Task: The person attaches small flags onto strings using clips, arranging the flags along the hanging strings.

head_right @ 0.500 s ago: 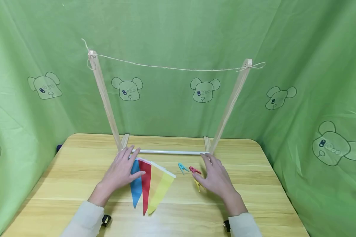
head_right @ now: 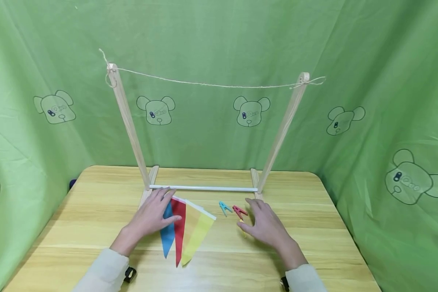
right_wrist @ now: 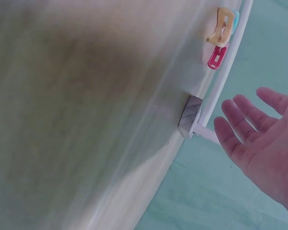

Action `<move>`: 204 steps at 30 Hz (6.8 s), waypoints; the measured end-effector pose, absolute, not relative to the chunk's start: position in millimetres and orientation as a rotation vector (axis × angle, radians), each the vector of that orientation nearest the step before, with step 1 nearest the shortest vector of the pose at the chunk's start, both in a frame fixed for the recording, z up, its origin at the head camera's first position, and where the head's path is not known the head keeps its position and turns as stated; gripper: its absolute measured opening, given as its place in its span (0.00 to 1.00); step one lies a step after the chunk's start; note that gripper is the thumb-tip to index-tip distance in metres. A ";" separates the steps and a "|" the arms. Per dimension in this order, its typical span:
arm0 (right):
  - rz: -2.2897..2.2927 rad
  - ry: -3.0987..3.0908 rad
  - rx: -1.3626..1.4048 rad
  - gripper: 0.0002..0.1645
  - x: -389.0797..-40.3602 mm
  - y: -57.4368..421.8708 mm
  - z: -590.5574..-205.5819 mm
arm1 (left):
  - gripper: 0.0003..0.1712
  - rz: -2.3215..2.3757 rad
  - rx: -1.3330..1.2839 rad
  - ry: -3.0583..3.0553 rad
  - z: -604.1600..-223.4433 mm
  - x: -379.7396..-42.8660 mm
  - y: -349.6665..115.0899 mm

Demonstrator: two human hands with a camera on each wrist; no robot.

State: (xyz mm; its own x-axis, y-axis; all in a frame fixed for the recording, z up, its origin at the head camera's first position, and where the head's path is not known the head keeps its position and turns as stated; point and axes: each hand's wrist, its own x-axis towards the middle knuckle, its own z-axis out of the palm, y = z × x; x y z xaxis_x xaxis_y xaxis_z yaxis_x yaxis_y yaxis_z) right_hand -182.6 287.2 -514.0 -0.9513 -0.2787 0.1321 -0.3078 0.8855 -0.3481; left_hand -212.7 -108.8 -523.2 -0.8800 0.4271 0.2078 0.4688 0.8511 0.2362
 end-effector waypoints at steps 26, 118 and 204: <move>0.676 -3.128 0.342 0.48 -168.1 282.7 -523.1 | 0.48 -0.881 -0.601 -2.920 -522.2 -208.2 -68.7; 0.923 -3.141 0.387 0.18 -170.1 290.2 -528.9 | 0.15 -0.979 -0.612 -2.923 -550.3 -236.0 -48.1; 1.053 -2.743 0.382 0.16 -184.8 304.3 -482.6 | 0.04 -1.717 -0.528 -2.656 -501.5 -220.1 -51.9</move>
State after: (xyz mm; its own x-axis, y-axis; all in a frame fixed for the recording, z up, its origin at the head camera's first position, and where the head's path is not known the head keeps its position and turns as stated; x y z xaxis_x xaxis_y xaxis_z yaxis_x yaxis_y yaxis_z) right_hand -184.8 304.3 -482.6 -0.9513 -0.1735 0.2550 -0.2996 0.7164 -0.6301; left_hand -220.1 -51.9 -501.5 -0.9437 0.3073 0.1222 0.2376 0.3731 0.8969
